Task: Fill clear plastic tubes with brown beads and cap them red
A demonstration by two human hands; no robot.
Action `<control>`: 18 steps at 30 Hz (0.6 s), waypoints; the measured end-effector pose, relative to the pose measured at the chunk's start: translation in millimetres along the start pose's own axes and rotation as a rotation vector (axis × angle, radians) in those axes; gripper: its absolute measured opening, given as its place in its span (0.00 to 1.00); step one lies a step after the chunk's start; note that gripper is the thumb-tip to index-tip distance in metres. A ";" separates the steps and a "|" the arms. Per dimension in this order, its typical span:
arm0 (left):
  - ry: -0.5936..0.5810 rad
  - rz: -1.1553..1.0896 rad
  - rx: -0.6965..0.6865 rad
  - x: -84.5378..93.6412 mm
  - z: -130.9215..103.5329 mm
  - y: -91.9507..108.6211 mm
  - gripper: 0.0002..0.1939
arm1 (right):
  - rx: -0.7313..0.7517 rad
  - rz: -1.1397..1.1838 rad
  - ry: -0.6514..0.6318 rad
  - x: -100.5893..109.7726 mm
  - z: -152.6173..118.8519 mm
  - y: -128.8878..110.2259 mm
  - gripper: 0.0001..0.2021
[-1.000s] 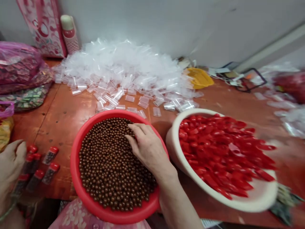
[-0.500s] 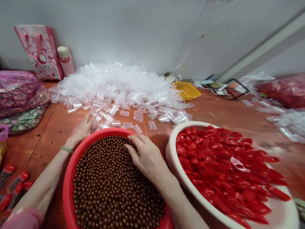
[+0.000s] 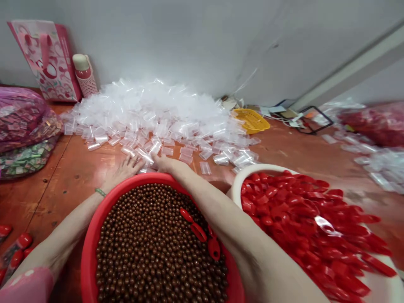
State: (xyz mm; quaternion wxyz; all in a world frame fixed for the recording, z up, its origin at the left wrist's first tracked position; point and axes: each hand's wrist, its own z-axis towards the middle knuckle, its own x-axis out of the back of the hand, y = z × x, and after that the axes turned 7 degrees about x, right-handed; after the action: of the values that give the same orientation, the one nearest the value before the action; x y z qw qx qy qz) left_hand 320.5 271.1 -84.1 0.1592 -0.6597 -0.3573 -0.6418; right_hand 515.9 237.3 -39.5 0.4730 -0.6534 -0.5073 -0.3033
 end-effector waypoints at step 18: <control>0.216 -0.112 0.040 -15.9 24.5 16.0 0.30 | 0.008 1.044 -0.127 -3.1 18.1 17.4 0.28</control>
State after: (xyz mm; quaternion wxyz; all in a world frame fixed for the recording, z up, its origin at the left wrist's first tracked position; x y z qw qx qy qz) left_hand 350.5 272.2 -98.5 0.1740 -0.5623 -0.3870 -0.7098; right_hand 530.0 252.2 -54.3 0.5318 -0.8345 -0.1432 0.0148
